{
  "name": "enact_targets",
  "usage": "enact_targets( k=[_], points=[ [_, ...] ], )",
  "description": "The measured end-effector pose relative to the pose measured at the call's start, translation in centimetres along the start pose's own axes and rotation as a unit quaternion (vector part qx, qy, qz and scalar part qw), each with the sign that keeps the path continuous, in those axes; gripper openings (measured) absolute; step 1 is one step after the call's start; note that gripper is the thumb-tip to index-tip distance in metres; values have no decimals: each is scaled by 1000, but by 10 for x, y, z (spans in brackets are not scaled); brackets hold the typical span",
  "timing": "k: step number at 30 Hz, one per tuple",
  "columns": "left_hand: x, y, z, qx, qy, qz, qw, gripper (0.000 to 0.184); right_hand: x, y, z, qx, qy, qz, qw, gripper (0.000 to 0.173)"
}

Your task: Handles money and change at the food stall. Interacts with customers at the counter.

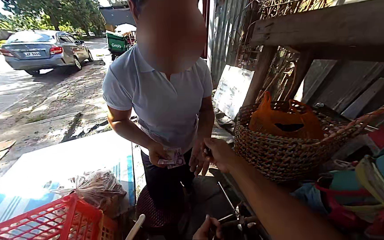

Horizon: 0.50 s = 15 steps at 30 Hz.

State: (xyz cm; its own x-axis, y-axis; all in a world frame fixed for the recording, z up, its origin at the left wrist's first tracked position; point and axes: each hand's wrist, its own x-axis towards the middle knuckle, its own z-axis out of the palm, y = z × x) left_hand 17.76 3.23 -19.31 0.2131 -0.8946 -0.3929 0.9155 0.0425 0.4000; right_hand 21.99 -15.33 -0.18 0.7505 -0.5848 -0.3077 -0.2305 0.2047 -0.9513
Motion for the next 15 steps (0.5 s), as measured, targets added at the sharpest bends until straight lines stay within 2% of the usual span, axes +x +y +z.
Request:
enact_targets(
  k=[3, 7, 9, 11, 15],
  points=[
    [0, 8, 9, -67, 74, 22, 995, 38, 12, -2, 6, -184, -30, -10, 983, 34],
    [0, 14, 14, -141, 76, 47, 986, 26, 18, -10, 32, -387, -5, -1, 922, 30],
    [-5, 16, 19, -188, 52, 49, 980, 31, 28, -11, 39, -460, -1, 4, 888, 31],
    [-9, 15, 16, -218, -13, 47, 975, 37, 30, -16, 46, -510, -11, 4, 860, 38],
    [-9, 8, 5, -208, -132, 54, 968, 47, 8, -27, 58, -535, -10, -9, 845, 52]
  ],
)
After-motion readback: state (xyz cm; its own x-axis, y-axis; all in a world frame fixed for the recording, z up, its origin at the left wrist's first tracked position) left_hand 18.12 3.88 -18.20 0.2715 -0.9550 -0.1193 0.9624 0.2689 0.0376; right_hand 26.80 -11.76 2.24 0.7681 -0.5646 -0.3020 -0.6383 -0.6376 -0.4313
